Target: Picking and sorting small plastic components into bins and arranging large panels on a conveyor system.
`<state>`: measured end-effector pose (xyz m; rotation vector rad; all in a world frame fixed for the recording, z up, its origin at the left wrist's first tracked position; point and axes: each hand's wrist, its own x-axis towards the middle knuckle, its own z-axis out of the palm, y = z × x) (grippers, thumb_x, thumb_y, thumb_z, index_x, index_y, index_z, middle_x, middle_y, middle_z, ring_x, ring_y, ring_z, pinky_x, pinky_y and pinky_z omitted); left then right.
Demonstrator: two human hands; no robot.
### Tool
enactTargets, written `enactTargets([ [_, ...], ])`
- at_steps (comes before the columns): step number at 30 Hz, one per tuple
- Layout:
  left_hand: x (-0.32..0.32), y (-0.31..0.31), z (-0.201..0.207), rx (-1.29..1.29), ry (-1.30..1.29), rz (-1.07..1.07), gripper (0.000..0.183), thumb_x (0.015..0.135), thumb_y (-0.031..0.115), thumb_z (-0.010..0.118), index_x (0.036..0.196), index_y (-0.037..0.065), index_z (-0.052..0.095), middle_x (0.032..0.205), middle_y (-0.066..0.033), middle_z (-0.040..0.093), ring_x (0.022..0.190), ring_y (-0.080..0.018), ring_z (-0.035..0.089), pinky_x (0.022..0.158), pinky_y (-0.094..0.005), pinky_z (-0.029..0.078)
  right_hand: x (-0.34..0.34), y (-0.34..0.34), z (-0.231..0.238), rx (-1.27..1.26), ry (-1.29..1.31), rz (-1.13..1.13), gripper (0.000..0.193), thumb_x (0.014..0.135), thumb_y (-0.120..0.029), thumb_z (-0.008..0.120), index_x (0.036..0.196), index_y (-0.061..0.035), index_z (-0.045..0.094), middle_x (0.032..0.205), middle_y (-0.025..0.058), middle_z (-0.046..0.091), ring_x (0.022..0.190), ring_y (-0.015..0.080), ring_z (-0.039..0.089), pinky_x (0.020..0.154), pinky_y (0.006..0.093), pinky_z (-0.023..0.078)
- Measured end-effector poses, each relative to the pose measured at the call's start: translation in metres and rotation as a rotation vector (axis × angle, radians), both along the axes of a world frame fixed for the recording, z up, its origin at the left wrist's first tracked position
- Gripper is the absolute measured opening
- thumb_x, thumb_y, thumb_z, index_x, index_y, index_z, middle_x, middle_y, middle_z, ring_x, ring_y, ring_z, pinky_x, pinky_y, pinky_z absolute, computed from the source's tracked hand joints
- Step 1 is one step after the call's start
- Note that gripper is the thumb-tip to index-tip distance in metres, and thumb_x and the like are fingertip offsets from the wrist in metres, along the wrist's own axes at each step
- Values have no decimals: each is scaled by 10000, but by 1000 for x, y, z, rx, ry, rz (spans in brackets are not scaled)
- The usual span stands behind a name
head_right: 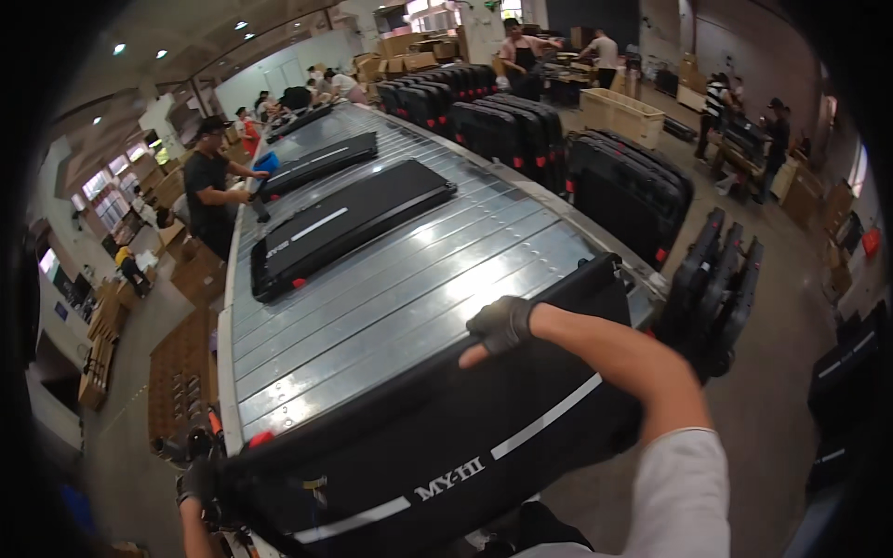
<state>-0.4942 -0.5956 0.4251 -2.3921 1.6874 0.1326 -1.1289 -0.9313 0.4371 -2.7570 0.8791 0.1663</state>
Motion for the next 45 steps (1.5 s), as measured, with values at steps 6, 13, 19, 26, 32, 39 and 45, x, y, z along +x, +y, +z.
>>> enactTargets([
  [6, -75, -39, -125, -626, 72, 155, 335, 788, 53, 552, 1122, 55, 576, 1127, -190, 613, 975, -351, 603, 826, -404, 489, 65, -22, -144, -396, -781, -381, 119, 807, -154, 573, 816, -35, 573, 806, 162, 623, 759, 362, 619, 688, 440, 497],
  [13, -357, 80, -198, 146, 1462, 546, 345, 912, 382, 589, 908, 46, 666, 922, -111, 642, 694, -171, 602, 638, -316, 508, -105, 223, -197, 1005, -378, -766, 466, 915, -472, 520, 715, -60, 599, 625, 65, 561, 632, 171, 565, 644, 325, 461],
  [19, -352, 123, -320, -119, 2700, 1262, 424, 948, 458, 445, 1066, 100, 641, 1007, -157, 638, 772, -221, 606, 699, -368, 513, -166, 277, -306, 1424, -1104, -1551, 666, 842, -665, 504, 1109, -56, 538, 1049, 97, 597, 950, 206, 580, 818, 374, 478],
  [26, -342, 69, -332, 176, 2816, 1324, 503, 930, 531, 405, 1165, 125, 587, 974, -132, 632, 813, -243, 580, 758, -449, 500, -112, 223, -267, 1437, -1325, -1770, 586, 901, -539, 520, 1193, -31, 541, 1119, 126, 619, 986, 267, 609, 875, 387, 484],
  [32, -341, 42, -291, -202, 2124, 1460, 579, 905, 610, 393, 1177, 130, 569, 903, -103, 626, 696, -254, 560, 695, -494, 495, -125, 226, -303, 1337, -1160, -1636, 725, 854, -651, 499, 1218, -25, 518, 1093, 116, 593, 991, 250, 587, 867, 427, 499],
  [39, -364, 52, -298, -723, 2422, 1368, 716, 815, 557, 628, 1272, 21, 501, 1209, -103, 573, 1075, -272, 558, 947, -399, 478, -138, 190, -306, 1424, -1487, -1323, 703, 901, -610, 436, 1330, -52, 429, 1307, 119, 514, 1186, 295, 495, 977, 433, 439],
  [45, -366, 15, -314, -849, 2046, 1405, 818, 771, 655, 591, 1310, 61, 430, 1231, -120, 512, 1084, -301, 520, 939, -449, 432, -153, 136, -378, 1217, -1399, -1289, 757, 905, -644, 377, 1328, -17, 424, 1250, 143, 547, 1129, 317, 535, 958, 445, 451],
])
